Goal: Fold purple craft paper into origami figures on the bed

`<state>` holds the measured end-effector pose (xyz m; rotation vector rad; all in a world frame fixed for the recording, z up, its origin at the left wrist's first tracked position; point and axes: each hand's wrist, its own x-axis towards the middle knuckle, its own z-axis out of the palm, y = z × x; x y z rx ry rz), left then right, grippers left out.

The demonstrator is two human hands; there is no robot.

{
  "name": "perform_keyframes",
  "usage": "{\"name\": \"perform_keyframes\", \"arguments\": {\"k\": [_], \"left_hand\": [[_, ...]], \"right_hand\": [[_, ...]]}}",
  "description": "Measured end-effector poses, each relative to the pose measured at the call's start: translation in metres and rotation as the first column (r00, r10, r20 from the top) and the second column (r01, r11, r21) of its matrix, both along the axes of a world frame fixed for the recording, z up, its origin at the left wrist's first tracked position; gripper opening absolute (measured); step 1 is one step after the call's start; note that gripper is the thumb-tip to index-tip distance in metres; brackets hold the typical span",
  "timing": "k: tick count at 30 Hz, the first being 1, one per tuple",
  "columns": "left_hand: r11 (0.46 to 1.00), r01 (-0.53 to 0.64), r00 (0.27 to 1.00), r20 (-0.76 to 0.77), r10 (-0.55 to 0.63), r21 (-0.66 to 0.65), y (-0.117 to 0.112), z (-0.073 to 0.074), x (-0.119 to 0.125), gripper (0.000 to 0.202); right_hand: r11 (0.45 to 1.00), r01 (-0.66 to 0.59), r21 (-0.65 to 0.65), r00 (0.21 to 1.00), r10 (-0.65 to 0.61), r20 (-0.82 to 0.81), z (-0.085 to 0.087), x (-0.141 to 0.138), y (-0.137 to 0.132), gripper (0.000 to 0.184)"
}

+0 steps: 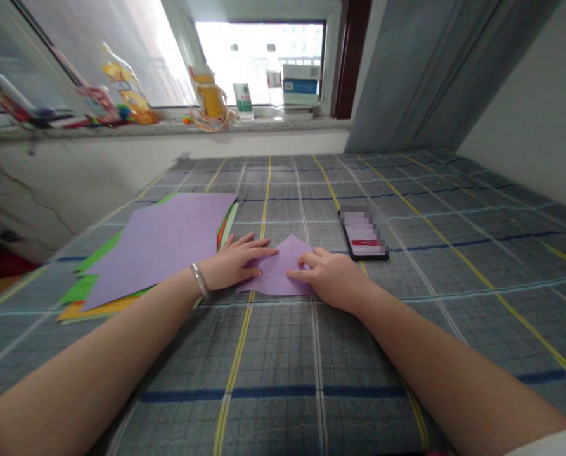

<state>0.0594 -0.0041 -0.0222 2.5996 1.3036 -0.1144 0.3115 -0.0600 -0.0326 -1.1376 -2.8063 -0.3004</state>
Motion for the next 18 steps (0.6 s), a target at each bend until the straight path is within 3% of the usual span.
{"name": "perform_keyframes", "arguments": {"k": [8,18], "left_hand": [[0.987,0.139,0.989,0.067,-0.134,-0.085,0.014,-0.002,-0.018,0.064],[0.968,0.249,0.962,0.117,-0.247,-0.006,0.019,-0.010,-0.030,0.067]], "right_hand": [[0.998,0.049,-0.046,0.999,-0.050,-0.010,0.008,0.006,-0.003,0.036],[0.974,0.174,-0.144,0.985,-0.175,0.006,0.013,0.030,0.002,0.031]]}}
